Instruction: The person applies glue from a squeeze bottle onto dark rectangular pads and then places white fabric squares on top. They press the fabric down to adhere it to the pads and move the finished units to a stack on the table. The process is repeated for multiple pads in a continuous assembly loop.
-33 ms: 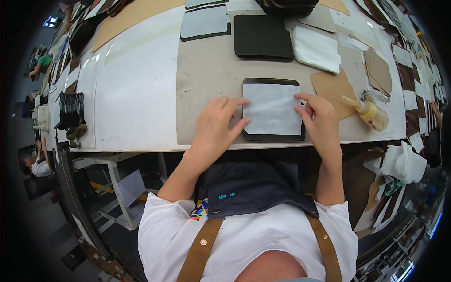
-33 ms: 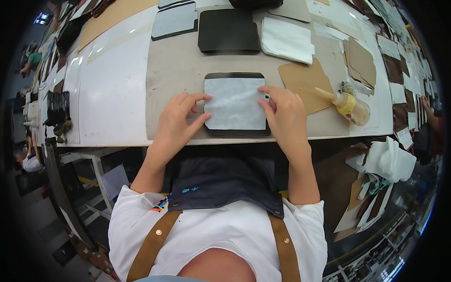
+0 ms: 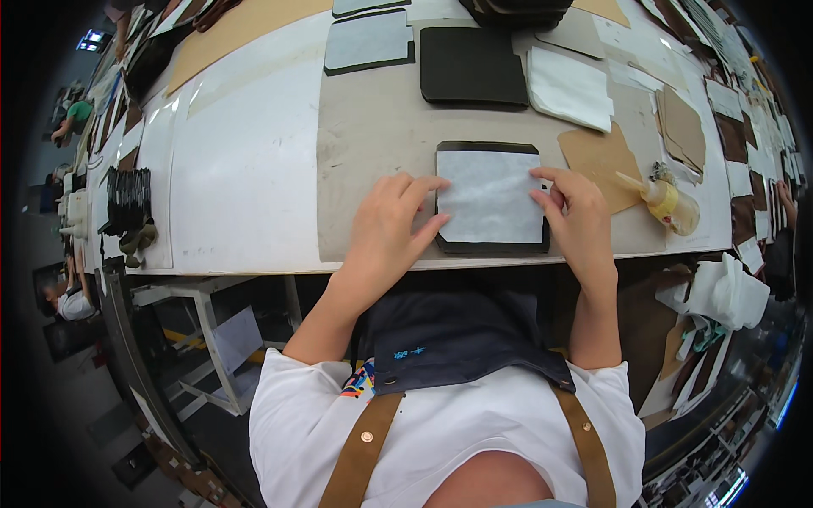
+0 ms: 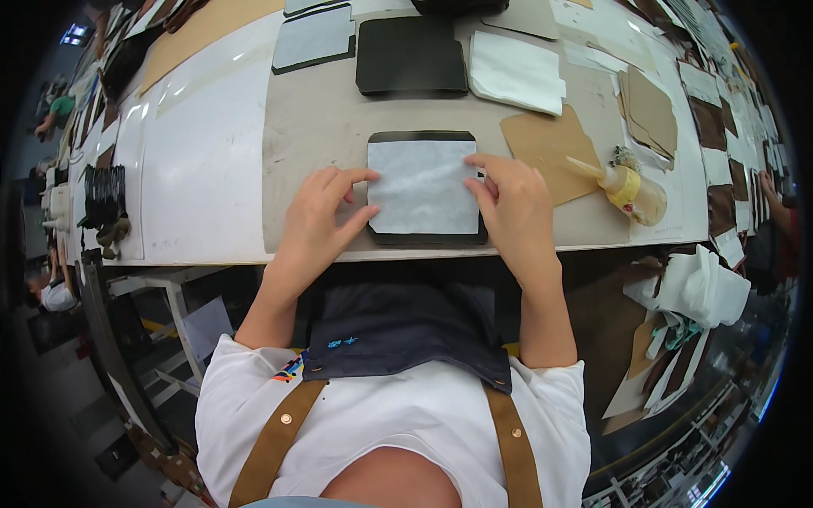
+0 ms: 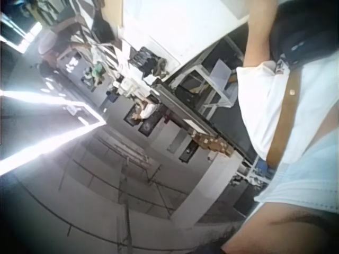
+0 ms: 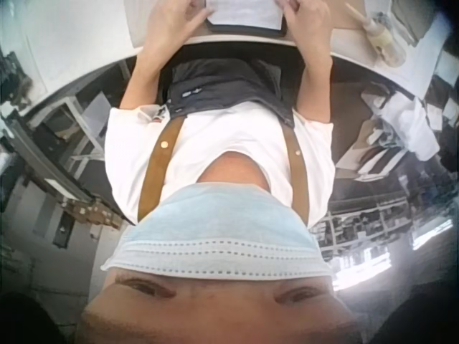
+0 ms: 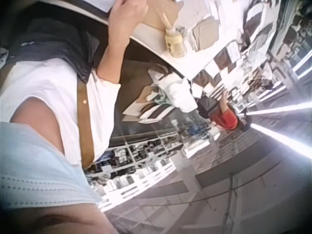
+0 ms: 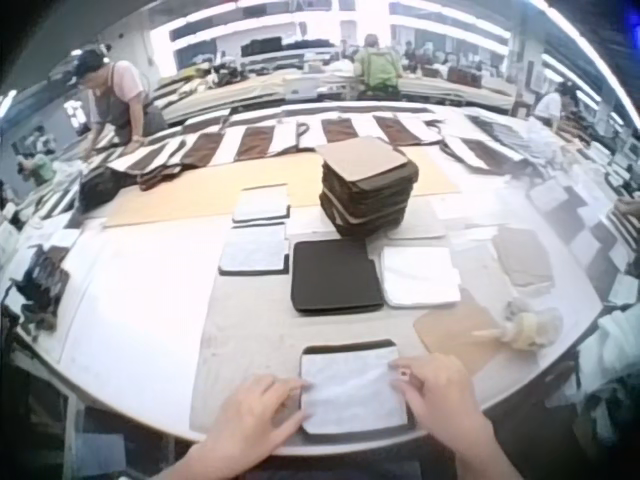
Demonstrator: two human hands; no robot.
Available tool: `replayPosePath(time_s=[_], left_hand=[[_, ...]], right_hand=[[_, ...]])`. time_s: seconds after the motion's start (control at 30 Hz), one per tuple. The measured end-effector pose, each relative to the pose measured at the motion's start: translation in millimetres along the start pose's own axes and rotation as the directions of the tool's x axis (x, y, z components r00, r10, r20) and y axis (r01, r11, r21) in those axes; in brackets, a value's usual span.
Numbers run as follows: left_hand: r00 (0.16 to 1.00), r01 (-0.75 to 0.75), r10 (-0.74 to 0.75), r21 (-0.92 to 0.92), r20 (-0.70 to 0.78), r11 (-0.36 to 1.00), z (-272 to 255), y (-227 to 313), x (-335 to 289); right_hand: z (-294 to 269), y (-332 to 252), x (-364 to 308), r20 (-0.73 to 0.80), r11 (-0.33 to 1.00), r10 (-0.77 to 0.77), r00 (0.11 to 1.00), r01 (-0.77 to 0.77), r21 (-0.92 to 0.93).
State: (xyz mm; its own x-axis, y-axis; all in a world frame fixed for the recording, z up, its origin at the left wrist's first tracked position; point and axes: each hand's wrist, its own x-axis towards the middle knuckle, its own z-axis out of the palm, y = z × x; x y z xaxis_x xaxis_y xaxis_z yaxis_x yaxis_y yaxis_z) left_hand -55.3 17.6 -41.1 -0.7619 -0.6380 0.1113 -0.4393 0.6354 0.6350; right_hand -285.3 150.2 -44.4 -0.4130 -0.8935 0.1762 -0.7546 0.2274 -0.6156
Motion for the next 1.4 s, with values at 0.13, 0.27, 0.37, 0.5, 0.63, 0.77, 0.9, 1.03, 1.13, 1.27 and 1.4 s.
replayPosePath(time_s=[0.13,0.27,0.37,0.5,0.63,0.77,0.9,1.03,1.13,1.27,1.4], left_hand=[[0.996,-0.049,0.048,0.019,0.077,0.999,-12,-2,2],[0.988,-0.154,0.151,0.127,0.030,0.980,-17,1,7],[0.949,-0.314,0.311,0.085,0.049,0.946,5,1,12],[0.929,-0.359,0.336,0.156,0.152,0.920,16,5,13],[0.936,-0.338,0.305,0.200,0.176,0.920,13,3,8],[0.931,-0.351,0.313,0.224,0.189,0.909,6,-6,7],[0.942,-0.323,0.307,0.118,0.135,0.939,1,-14,8],[0.955,-0.275,0.280,-0.063,0.096,0.959,-2,-23,14],[0.955,-0.283,0.292,-0.133,0.057,0.950,-3,-29,20],[0.958,-0.282,0.286,-0.141,0.009,0.949,-3,-31,19],[0.959,-0.281,0.283,-0.140,-0.003,0.949,-1,-32,20]], right_hand=[[-8,-1,2,0.037,1.000,0.023,0.999,-0.023,-0.006],[-6,-5,0,-0.090,0.989,-0.146,0.985,0.143,-0.043],[3,-15,2,-0.042,0.954,-0.300,0.953,0.300,-0.009],[12,-19,2,0.108,0.927,-0.375,0.921,0.374,0.030],[8,-3,2,0.092,0.922,-0.384,0.919,0.387,-0.017],[3,4,0,0.065,0.921,-0.364,0.929,0.370,-0.122],[6,-13,-1,0.174,0.918,-0.372,0.912,0.389,-0.077],[15,-30,0,0.321,0.897,-0.407,0.855,0.441,-0.038],[19,-39,0,0.392,0.887,-0.419,0.819,0.461,-0.014],[19,-44,-2,0.432,0.878,-0.430,0.792,0.478,-0.002],[19,-46,-8,0.483,0.859,-0.448,0.752,0.512,-0.001]])
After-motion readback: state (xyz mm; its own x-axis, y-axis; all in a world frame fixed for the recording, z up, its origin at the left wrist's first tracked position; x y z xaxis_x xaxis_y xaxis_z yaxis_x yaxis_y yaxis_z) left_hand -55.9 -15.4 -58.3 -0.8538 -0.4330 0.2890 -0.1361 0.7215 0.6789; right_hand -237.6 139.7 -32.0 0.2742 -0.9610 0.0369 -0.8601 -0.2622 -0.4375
